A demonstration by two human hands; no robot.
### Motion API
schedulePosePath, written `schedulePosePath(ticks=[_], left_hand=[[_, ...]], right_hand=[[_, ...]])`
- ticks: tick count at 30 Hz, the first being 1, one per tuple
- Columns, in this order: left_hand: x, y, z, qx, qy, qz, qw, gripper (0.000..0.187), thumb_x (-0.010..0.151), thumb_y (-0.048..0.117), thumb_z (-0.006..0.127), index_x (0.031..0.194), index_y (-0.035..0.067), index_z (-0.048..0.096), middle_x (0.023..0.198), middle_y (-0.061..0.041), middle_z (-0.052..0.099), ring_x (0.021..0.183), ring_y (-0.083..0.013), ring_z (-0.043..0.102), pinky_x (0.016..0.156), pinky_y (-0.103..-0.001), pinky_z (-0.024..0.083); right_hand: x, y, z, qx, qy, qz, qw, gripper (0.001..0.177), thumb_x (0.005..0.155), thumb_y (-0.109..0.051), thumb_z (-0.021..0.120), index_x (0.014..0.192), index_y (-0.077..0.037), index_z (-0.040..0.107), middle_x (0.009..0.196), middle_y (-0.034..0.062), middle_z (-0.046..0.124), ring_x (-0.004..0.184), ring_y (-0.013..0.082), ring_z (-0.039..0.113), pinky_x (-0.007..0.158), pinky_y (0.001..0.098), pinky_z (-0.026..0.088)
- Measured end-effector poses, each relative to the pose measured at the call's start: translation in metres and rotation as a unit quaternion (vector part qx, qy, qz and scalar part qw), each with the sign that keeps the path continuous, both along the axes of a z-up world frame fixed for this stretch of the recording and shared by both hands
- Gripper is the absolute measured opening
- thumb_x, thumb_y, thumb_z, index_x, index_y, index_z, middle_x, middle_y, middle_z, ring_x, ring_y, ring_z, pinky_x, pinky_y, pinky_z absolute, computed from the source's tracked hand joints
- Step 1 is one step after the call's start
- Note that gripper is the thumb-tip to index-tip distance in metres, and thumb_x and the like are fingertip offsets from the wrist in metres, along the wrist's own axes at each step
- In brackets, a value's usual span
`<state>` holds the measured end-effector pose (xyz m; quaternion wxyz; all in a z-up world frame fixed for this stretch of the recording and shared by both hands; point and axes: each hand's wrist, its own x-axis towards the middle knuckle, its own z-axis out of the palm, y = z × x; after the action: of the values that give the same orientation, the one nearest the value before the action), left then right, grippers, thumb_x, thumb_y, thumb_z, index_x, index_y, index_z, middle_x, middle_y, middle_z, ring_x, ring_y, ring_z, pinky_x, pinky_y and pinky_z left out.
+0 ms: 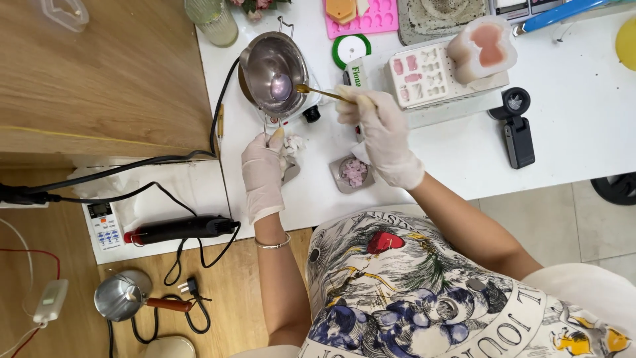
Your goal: Melting and mixing purple candle wax in a pot using a spoon and a heat gun at a workbench.
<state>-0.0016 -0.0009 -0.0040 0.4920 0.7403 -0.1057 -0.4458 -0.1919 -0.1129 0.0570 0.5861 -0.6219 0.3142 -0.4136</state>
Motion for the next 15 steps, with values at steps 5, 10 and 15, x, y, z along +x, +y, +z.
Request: schedulePosePath(ticks=[5,10,15], left_hand=[[-0.001,0.000,0.008,0.027,-0.040,-0.017,0.999,0.038,0.099,0.032,0.068,0.079,0.003,0.056,0.061,0.000,0.053,0.042,-0.0086,0.040,0.037,-0.029,0.031],[0.000,0.001,0.014,0.052,-0.062,-0.036,0.996,0.033,0.099,0.032,0.067,0.083,0.004,0.060,0.058,-0.001,0.050,0.043,-0.0095,0.039,0.039,-0.030,0.032],[-0.002,0.002,0.015,0.035,-0.064,-0.032,0.997,0.030,0.100,0.027,0.066,0.084,0.002,0.060,0.062,0.000,0.051,0.047,-0.0083,0.039,0.042,-0.030,0.032]], right_hand=[[0.049,-0.027,-0.045,0.053,0.042,0.030,0.997,0.029,0.112,-0.020,0.051,0.130,-0.002,0.066,0.104,0.0070,0.073,0.086,0.0111,0.067,0.079,0.0252,0.057],[0.056,-0.039,-0.062,0.095,0.056,0.021,0.994,0.030,0.112,-0.024,0.048,0.122,-0.002,0.066,0.097,0.0050,0.073,0.079,0.0096,0.066,0.074,0.0238,0.057],[0.060,-0.048,-0.073,0.285,-0.049,0.011,0.957,0.039,0.111,-0.023,0.043,0.108,0.007,0.067,0.087,0.0153,0.074,0.067,0.0197,0.070,0.064,0.0299,0.057]])
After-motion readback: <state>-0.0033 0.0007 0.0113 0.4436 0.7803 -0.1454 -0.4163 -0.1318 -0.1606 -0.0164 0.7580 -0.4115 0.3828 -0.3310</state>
